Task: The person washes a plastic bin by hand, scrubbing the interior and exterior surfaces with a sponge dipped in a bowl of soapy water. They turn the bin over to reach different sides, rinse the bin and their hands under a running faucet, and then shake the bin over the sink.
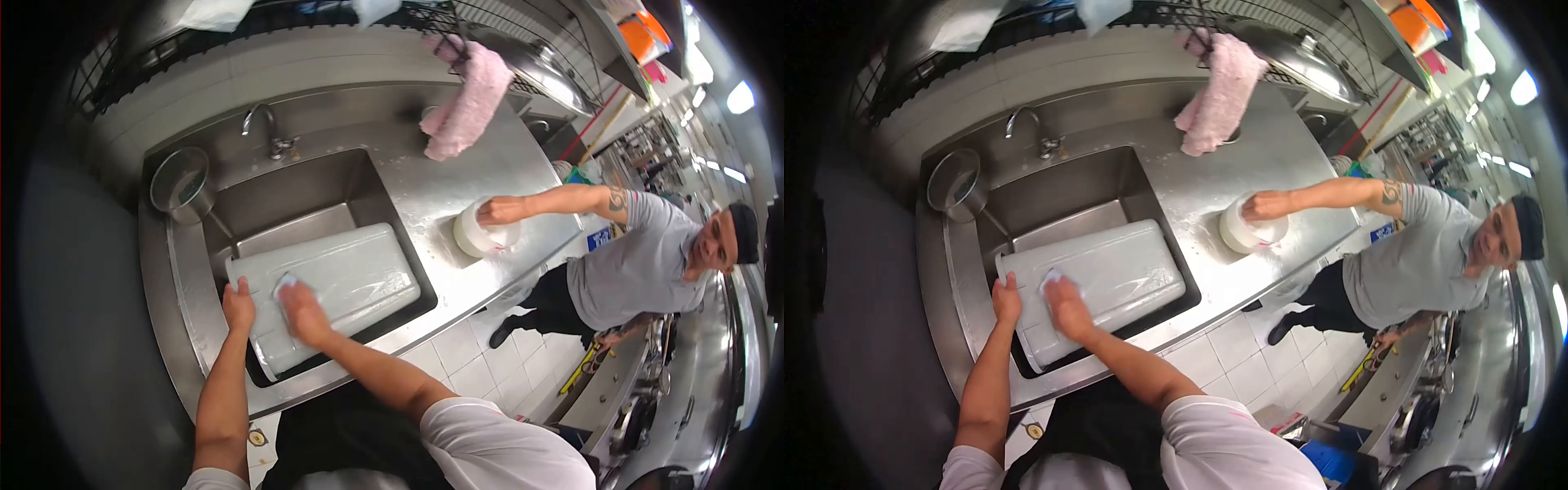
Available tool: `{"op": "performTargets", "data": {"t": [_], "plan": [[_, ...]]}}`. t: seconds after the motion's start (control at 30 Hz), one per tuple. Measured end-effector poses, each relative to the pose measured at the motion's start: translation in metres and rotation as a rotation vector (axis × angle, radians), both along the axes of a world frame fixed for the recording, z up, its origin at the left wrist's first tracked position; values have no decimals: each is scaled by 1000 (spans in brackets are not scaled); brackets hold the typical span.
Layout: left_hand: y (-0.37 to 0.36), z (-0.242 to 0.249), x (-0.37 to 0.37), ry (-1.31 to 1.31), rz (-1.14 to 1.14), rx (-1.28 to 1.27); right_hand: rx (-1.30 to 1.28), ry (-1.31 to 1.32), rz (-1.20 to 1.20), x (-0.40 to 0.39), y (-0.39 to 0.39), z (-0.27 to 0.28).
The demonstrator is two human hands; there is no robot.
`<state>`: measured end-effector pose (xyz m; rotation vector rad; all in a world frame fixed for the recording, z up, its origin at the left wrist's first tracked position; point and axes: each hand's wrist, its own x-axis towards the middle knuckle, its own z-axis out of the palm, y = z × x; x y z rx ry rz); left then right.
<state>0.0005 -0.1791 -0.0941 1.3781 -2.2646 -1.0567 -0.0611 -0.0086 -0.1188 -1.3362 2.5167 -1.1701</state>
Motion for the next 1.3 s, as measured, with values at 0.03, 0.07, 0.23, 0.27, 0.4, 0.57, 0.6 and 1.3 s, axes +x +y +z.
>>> {"op": "performTargets", "data": {"t": [0.03, 0.07, 0.23, 0.27, 0.4, 0.57, 0.6, 1.3], "plan": [[-3, -7, -4, 5, -13, -10, -22, 16, 88, -5, 5, 10], [-4, -19, -3, -9, 32, -100, -41, 25, 188, -10, 15, 18], [0, -2, 5, -14, -6, 60, 232, 202, -19, -116, 98, -14], [-2, -13, 4, -10, 25, 10, 284, 207, -143, -128, 103, -14], [-1, 2, 0, -20, 0, 63, 247, 269, -231, -77, 37, -8], [0, 1, 2, 38, -11, 115, 109, 92, 265, -25, 25, 12], [-4, -21, 0, -38, 53, 31, 131, 105, 345, -46, 46, 1], [4, -2, -2, 12, 50, -4, 189, 237, -183, -123, 10, -5]]}}
